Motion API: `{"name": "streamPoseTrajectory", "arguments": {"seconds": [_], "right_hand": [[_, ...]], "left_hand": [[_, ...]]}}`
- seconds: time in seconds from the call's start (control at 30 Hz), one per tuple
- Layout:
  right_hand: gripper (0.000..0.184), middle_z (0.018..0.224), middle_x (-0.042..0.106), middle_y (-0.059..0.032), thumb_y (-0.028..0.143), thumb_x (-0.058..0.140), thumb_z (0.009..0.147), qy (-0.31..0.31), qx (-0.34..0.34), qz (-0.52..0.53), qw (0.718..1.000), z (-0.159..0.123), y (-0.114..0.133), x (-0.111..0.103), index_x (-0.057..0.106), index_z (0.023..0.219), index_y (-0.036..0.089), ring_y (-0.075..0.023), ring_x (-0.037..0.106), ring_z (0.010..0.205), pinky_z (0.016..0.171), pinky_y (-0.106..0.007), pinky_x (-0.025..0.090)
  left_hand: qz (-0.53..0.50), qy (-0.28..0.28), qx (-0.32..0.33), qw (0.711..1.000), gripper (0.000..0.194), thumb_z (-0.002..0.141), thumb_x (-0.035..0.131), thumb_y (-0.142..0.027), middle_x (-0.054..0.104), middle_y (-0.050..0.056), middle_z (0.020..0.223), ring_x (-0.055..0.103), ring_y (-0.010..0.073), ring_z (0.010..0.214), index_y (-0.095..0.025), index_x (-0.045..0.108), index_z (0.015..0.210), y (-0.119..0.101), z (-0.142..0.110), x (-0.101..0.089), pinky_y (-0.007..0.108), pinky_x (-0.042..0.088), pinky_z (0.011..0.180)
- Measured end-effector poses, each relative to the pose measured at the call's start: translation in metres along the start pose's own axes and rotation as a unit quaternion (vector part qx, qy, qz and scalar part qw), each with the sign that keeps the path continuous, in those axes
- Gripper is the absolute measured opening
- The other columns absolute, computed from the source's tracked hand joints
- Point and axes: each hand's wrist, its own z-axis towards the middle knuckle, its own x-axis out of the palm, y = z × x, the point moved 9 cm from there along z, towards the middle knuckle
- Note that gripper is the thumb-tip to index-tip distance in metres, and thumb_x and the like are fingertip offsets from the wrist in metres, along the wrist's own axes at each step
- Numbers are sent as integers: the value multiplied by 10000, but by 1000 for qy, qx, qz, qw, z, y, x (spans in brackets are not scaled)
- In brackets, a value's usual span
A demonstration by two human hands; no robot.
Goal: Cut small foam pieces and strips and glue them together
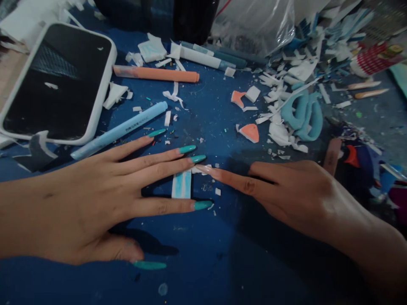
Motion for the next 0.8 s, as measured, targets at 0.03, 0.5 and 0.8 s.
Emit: {"name": "streamPoseTrajectory", "arguments": {"seconds": [0.03,0.5,0.8], "right_hand": [[583,605,427,57,67,297,921,2,0,2,1000,0,0,1,271,1467,269,-87,312,433,457,-229,240],[556,579,456,48,56,269,918,-4,3,4,1000,7,-2,0,389,1411,283,-87,308,418,441,-225,224],[566,604,411,55,61,269,930,16,-2,-20,1000,3,-2,3,255,1463,251,-95,311,442,463,-243,214]], "left_hand": [[-6,2,-3,1000,693,795,517,-645,241,-75,1542,288,278,1399,-446,292,1420,1,0,0,455,59,1198],[16,12,8,1000,713,810,497,-639,150,-47,1565,273,273,1407,-407,261,1442,-3,1,1,467,16,1187],[23,-20,8,1000,686,807,483,-651,225,-77,1549,287,273,1401,-400,319,1423,-3,0,-2,415,-1,1194]]}}
